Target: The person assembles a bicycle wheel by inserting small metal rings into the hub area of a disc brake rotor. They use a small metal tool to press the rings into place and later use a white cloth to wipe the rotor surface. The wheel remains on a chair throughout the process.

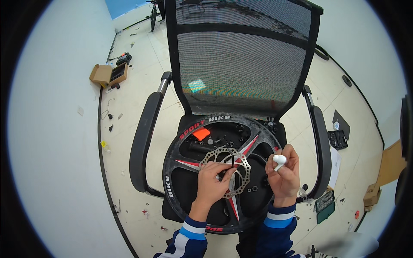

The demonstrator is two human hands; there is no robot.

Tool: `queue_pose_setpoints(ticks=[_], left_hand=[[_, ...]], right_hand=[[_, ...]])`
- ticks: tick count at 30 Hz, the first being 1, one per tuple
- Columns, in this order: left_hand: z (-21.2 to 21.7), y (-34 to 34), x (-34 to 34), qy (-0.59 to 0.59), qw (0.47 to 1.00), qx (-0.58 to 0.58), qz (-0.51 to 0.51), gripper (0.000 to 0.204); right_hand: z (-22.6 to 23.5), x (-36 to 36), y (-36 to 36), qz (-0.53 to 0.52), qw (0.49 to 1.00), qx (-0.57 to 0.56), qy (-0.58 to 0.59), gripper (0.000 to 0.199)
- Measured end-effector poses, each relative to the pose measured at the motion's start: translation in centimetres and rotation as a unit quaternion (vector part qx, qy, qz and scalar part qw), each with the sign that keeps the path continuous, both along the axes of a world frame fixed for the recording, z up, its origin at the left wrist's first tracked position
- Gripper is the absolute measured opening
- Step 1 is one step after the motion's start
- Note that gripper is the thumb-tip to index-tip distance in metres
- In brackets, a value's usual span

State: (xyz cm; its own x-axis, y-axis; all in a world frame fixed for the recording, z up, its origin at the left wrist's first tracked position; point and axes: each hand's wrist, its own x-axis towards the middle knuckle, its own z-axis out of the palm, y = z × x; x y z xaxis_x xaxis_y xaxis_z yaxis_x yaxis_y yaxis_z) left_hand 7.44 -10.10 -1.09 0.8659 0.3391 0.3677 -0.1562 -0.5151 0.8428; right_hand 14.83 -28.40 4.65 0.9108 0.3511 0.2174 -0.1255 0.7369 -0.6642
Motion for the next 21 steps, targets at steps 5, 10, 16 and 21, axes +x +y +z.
queue_pose_setpoints(ticks=[5, 10, 16, 21], left_hand=[[0.0, 0.0, 0.0, -0.001, 1.000, 0.003, 0.003, 0.013], [0.2, -0.2, 0.1, 0.006, 1.000, 0.006, 0.004, 0.013], [0.5, 0.2, 0.2, -0.014, 1.000, 0.020, 0.013, 0.011], [1.1, 0.4, -0.1, -0.015, 0.999, 0.044, 0.021, 0.012]], right_hand=[[0.0, 0.0, -0.1, 0.001, 1.000, 0.002, -0.001, 0.035], [0.1, 0.1, -0.3, 0.001, 1.000, 0.001, -0.001, 0.034], [1.4, -0.3, -0.3, -0.030, 0.999, -0.003, -0.030, 0.035], [6.6, -6.9, -2.8, 0.032, 0.970, 0.157, -0.184, 0.018]])
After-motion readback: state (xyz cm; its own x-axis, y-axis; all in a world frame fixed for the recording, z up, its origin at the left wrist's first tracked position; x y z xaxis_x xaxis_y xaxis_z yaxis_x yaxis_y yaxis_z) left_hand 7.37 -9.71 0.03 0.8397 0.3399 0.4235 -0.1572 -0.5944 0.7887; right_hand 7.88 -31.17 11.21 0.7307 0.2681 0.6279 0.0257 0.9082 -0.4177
